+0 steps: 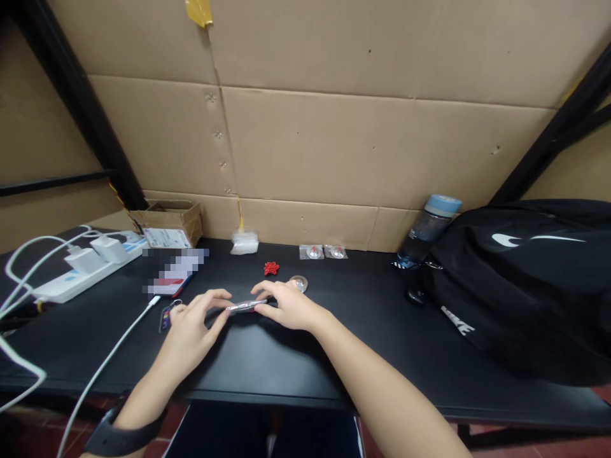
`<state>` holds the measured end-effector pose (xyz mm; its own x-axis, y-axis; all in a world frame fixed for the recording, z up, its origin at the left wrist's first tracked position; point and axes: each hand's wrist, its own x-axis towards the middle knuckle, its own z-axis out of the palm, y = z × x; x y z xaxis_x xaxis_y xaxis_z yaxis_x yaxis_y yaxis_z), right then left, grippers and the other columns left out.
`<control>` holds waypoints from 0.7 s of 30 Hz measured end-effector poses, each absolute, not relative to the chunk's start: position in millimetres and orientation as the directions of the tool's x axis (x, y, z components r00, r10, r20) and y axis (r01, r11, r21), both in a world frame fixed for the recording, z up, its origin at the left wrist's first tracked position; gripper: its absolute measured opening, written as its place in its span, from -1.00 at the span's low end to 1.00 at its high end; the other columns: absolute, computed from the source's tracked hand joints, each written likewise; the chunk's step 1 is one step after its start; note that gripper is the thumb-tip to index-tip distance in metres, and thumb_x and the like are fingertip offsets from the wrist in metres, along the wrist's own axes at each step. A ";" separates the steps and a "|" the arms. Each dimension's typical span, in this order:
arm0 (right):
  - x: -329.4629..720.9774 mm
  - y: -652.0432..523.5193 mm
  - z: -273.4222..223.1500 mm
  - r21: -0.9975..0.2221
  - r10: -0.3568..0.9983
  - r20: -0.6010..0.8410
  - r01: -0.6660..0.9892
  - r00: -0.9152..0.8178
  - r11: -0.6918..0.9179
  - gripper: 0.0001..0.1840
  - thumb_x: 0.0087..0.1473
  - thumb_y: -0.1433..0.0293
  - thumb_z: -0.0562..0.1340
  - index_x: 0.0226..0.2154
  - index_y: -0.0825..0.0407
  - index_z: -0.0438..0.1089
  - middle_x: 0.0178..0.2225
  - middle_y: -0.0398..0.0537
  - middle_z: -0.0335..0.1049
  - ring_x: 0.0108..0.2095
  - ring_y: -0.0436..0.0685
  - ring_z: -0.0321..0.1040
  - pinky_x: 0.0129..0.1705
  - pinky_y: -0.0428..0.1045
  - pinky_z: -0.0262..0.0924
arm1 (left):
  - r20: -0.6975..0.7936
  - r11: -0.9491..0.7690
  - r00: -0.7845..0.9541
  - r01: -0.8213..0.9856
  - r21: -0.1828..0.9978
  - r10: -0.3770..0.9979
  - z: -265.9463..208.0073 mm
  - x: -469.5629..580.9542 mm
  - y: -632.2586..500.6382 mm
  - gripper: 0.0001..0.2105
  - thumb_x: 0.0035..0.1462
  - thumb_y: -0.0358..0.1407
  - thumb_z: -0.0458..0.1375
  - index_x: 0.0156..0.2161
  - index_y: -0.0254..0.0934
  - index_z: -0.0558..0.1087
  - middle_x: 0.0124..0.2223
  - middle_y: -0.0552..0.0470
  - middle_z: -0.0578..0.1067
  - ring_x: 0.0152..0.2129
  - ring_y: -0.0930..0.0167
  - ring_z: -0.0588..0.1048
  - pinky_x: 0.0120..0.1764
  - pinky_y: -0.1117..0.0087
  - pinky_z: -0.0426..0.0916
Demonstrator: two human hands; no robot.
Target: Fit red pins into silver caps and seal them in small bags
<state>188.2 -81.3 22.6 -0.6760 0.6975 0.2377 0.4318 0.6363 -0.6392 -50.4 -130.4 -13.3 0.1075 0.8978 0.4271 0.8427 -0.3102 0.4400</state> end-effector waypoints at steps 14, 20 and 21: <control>183.4 -82.7 18.9 -0.731 0.731 0.246 0.374 -0.636 0.571 -0.77 0.30 0.30 0.21 -0.01 -0.04 0.39 -0.17 -0.06 0.61 -0.07 0.12 0.53 0.05 0.02 0.25 | 0.385 -0.307 0.079 0.757 0.578 0.919 -11.5 -50.9 -133.1 -0.81 0.25 -0.18 0.14 -0.06 -0.12 0.35 -0.18 0.03 0.66 -0.05 0.19 0.56 -0.02 0.14 0.21; 189.7 -83.5 26.5 -0.674 0.742 0.215 0.453 -0.635 0.583 -0.61 0.16 0.25 0.35 0.02 -0.05 0.39 -0.18 -0.09 0.62 -0.18 0.11 0.53 0.05 0.04 0.19 | 0.365 -0.301 0.039 0.650 0.698 0.930 -14.7 -53.7 -130.4 -0.80 0.22 -0.21 0.17 -0.07 -0.13 0.33 -0.19 0.02 0.65 -0.13 0.26 0.62 -0.01 0.18 0.33; 190.9 -83.2 26.9 -0.664 0.743 0.213 0.464 -0.634 0.586 -0.58 0.11 0.29 0.38 0.02 -0.06 0.39 -0.18 -0.10 0.62 -0.17 0.11 0.53 0.08 0.05 0.16 | 0.363 -0.303 0.040 0.638 0.708 0.931 -15.4 -54.2 -129.8 -0.80 0.23 -0.20 0.17 -0.07 -0.13 0.33 -0.18 0.01 0.65 -0.13 0.26 0.62 -0.01 0.18 0.34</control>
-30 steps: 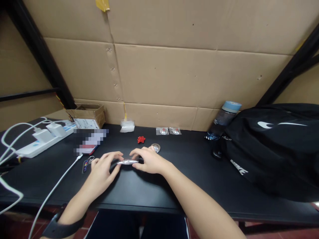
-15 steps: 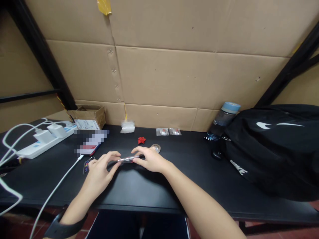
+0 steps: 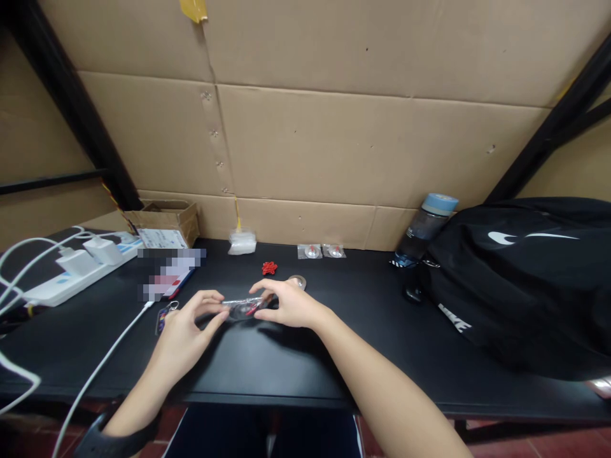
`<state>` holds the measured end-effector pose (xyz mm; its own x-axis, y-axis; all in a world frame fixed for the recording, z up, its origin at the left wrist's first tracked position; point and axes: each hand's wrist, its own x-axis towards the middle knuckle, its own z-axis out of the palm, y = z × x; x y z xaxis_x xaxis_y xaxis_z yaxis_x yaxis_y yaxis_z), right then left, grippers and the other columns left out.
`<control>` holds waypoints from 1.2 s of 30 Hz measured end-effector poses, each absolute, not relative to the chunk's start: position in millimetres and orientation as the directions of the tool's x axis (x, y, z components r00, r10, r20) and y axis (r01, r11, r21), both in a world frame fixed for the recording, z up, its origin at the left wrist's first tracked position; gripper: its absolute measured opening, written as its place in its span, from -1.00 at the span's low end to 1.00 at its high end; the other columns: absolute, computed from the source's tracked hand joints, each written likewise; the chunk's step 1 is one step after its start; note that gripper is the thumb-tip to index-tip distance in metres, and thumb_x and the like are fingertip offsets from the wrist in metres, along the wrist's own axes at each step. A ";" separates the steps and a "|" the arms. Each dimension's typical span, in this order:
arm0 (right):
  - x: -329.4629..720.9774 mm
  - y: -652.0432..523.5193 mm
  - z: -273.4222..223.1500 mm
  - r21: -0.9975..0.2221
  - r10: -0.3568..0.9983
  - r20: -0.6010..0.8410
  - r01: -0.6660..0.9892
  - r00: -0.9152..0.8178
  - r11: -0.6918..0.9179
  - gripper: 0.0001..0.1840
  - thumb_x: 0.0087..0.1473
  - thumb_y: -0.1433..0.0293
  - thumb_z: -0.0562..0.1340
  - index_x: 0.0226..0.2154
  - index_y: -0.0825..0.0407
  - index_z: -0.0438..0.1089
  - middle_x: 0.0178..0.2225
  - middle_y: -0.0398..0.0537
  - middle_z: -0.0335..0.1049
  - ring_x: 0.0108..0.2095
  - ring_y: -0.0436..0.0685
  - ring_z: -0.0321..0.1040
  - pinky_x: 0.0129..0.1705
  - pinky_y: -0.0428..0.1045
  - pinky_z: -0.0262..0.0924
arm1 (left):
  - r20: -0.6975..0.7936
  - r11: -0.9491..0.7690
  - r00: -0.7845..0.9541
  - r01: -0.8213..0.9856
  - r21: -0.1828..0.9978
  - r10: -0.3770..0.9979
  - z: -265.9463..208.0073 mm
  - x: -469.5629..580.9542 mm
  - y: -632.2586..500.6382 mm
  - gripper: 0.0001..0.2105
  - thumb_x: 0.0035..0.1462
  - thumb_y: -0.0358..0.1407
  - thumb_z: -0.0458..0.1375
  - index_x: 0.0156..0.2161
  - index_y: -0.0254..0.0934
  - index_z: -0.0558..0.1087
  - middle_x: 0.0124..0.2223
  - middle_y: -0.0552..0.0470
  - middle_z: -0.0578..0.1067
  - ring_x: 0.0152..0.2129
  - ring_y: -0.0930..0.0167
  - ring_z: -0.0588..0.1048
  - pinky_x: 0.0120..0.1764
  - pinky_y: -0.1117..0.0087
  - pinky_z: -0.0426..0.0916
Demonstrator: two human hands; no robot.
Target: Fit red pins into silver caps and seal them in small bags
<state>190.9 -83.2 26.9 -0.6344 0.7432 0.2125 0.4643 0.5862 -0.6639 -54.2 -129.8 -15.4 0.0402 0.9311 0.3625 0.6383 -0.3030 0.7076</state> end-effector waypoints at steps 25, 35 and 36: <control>190.0 -76.3 15.1 -0.687 0.733 0.283 0.403 -0.619 0.605 -0.52 -0.01 0.44 0.42 0.00 -0.04 0.41 -0.28 -0.16 0.55 -0.23 0.07 0.48 -0.09 -0.05 0.25 | 0.370 -0.280 0.017 0.687 0.671 0.929 -18.3 -52.9 -128.0 -0.76 0.15 -0.17 0.18 -0.09 -0.05 0.31 -0.27 0.12 0.64 -0.11 0.22 0.59 -0.01 0.12 0.33; 185.3 -76.1 8.1 -0.755 0.750 0.273 0.349 -0.602 0.555 -0.57 0.05 0.43 0.38 -0.03 -0.05 0.31 -0.26 -0.15 0.49 -0.19 0.09 0.46 -0.05 -0.01 0.27 | 0.323 -0.294 0.091 0.689 0.662 0.942 -16.3 -50.1 -130.3 -0.73 0.20 -0.17 0.13 -0.01 -0.08 0.28 -0.23 0.10 0.61 -0.21 0.26 0.60 0.06 0.10 0.26; 185.6 -75.9 7.2 -0.761 0.759 0.262 0.356 -0.597 0.543 -0.55 0.04 0.42 0.39 -0.02 -0.06 0.30 -0.28 -0.18 0.48 -0.21 0.09 0.46 -0.06 -0.01 0.27 | 0.314 -0.296 0.106 0.695 0.655 0.943 -15.7 -49.6 -131.2 -0.72 0.20 -0.17 0.13 0.01 -0.08 0.27 -0.22 0.10 0.61 -0.20 0.25 0.60 0.09 0.06 0.22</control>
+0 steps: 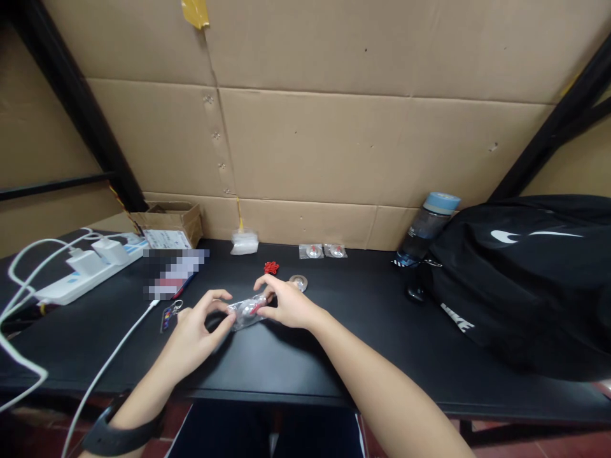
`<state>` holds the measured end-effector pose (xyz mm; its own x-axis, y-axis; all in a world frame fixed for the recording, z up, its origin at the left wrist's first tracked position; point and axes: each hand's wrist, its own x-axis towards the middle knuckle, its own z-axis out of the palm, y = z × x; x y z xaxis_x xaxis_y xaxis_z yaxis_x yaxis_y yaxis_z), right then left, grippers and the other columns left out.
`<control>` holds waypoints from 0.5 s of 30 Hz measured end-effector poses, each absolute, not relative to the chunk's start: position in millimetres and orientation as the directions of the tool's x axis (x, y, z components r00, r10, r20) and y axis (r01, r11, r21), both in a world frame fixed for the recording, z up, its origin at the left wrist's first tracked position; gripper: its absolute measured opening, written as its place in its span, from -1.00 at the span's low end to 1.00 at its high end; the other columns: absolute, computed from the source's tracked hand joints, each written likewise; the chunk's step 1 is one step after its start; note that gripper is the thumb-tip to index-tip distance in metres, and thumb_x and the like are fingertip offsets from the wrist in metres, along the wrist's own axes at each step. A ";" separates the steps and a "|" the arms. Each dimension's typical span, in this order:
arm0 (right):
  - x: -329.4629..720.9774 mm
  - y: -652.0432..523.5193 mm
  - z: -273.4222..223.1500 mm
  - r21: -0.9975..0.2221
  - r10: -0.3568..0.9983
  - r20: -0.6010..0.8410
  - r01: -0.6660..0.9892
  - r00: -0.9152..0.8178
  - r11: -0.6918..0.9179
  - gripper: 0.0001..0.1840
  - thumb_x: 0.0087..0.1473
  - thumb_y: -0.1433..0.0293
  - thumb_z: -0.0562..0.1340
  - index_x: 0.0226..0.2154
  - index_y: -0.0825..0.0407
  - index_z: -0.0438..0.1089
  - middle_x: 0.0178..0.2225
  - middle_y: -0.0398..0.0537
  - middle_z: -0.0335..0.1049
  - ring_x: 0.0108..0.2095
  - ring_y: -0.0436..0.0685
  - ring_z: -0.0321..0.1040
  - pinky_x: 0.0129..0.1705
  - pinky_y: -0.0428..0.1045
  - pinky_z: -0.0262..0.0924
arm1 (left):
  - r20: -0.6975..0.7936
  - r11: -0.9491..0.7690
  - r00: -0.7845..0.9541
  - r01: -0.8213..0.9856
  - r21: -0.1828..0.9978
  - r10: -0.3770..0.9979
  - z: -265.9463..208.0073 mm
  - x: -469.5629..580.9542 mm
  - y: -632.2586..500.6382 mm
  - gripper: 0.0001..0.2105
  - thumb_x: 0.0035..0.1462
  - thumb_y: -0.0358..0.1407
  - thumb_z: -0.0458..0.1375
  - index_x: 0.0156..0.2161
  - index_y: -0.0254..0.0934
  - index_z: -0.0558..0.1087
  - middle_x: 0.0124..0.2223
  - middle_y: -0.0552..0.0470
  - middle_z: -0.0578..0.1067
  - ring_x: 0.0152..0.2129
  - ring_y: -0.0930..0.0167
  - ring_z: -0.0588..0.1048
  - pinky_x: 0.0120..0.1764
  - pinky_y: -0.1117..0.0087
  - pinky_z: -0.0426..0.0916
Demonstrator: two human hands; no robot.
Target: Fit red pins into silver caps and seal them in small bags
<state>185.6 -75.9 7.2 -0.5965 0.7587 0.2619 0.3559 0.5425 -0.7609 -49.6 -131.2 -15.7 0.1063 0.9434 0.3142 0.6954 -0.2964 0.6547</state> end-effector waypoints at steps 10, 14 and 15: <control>187.2 -74.8 6.8 -0.818 0.760 0.250 0.289 -0.599 0.497 -0.51 0.01 0.36 0.43 -0.02 -0.06 0.29 -0.36 -0.22 0.44 -0.26 0.11 0.46 -0.09 0.01 0.27 | 0.280 -0.295 0.115 0.558 0.776 0.953 -17.2 -51.3 -125.4 -0.62 0.14 -0.13 0.25 0.00 -0.09 0.27 -0.28 0.10 0.62 -0.16 0.26 0.61 0.02 0.21 0.35; 190.1 -74.1 16.8 -0.822 0.765 0.297 0.256 -0.571 0.510 -0.46 -0.02 0.36 0.44 0.01 -0.06 0.30 -0.32 -0.19 0.46 -0.22 0.11 0.45 -0.03 0.05 0.25 | 0.298 -0.309 0.110 0.536 0.786 0.948 -4.3 -52.0 -115.6 -0.62 0.11 -0.14 0.28 -0.02 -0.10 0.28 -0.30 0.13 0.62 -0.21 0.31 0.61 -0.05 0.30 0.38; 192.9 -71.9 20.4 -0.828 0.768 0.319 0.232 -0.555 0.511 -0.43 -0.04 0.35 0.45 0.01 -0.06 0.30 -0.27 -0.16 0.46 -0.20 0.12 0.44 -0.02 0.06 0.25 | 0.310 -0.321 0.116 0.549 0.771 0.944 3.1 -50.9 -110.7 -0.63 0.11 -0.15 0.28 -0.02 -0.10 0.29 -0.29 0.14 0.62 -0.22 0.32 0.61 -0.07 0.31 0.38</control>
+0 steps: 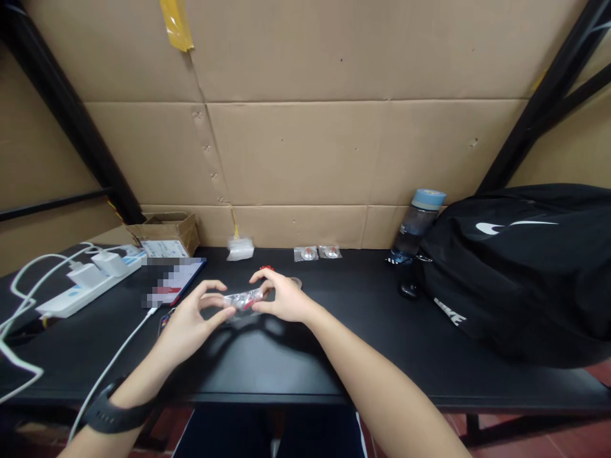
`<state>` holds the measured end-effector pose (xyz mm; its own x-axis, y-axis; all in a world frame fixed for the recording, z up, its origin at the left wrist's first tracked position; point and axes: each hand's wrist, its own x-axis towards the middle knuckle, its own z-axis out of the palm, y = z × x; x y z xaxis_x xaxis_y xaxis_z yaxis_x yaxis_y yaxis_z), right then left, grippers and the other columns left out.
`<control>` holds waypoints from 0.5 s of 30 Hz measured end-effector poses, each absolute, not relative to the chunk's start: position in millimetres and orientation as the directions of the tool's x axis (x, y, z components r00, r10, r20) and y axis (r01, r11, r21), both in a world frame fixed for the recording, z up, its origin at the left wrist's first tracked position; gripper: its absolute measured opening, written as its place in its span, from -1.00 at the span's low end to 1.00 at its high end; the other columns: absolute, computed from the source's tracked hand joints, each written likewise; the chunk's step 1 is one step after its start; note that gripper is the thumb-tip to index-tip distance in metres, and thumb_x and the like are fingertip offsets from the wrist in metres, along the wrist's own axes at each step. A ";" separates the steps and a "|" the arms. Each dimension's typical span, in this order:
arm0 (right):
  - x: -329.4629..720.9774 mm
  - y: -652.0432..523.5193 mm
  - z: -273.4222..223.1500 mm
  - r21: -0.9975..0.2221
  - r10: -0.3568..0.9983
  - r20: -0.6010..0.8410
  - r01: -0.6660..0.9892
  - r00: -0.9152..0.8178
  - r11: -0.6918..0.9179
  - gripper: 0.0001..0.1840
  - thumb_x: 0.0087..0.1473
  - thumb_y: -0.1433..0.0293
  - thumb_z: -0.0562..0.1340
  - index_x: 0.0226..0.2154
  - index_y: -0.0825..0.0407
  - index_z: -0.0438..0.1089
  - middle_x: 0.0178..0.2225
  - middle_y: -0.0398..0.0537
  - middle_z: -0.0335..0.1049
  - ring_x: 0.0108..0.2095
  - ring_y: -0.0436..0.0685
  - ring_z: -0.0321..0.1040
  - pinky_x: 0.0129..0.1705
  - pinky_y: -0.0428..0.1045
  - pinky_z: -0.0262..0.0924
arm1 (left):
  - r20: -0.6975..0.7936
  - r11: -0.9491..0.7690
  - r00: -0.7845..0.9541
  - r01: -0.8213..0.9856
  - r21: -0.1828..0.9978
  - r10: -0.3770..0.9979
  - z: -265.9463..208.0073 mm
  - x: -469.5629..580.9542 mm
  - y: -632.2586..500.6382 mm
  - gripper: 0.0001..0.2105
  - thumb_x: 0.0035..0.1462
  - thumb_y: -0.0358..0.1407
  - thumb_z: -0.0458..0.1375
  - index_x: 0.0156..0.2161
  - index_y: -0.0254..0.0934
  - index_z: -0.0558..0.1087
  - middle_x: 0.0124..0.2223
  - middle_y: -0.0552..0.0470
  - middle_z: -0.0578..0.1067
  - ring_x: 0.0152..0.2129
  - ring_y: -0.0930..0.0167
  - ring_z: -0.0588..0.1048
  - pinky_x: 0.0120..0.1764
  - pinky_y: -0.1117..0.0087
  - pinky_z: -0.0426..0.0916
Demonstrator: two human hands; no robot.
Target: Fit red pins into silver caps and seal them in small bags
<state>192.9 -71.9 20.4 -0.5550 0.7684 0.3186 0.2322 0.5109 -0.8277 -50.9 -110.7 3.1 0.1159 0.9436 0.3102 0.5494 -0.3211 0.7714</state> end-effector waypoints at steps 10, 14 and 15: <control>286.6 -15.3 39.7 -0.857 0.886 0.451 0.327 0.103 0.398 -0.53 -0.02 0.29 0.34 -0.04 -0.01 0.29 -0.10 0.00 0.37 -0.19 0.11 0.36 -0.04 0.09 0.31 | 0.205 -0.170 0.086 0.884 0.436 0.975 75.7 30.0 15.5 -0.62 0.07 -0.22 0.29 -0.02 -0.12 0.33 -0.18 0.04 0.65 -0.05 0.21 0.55 0.05 0.15 0.23; 304.6 -6.5 30.6 -0.790 0.890 0.440 0.525 0.124 0.317 -0.58 -0.02 0.34 0.31 -0.06 -0.01 0.33 -0.10 0.00 0.37 -0.17 0.13 0.34 -0.03 0.11 0.26 | 0.096 -0.071 0.038 0.924 0.375 0.995 67.7 64.0 62.7 -0.55 -0.02 -0.26 0.34 0.00 -0.17 0.36 0.00 -0.15 0.59 0.06 0.11 0.49 0.07 0.10 0.20; 305.4 -6.7 29.3 -0.756 0.894 0.435 0.583 0.108 0.297 -0.61 -0.01 0.36 0.30 -0.08 -0.02 0.34 -0.08 -0.01 0.37 -0.13 0.15 0.34 -0.01 0.12 0.24 | 0.087 -0.064 0.035 0.929 0.365 0.996 64.3 69.1 69.6 -0.54 -0.03 -0.27 0.33 0.00 -0.19 0.37 0.01 -0.20 0.58 0.06 0.09 0.49 0.08 0.08 0.20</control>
<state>305.4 -6.7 29.3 0.1080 0.8940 0.4349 0.5829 0.2974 -0.7562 69.1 69.6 64.3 0.0348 0.9956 0.0870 0.9286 -0.0644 0.3655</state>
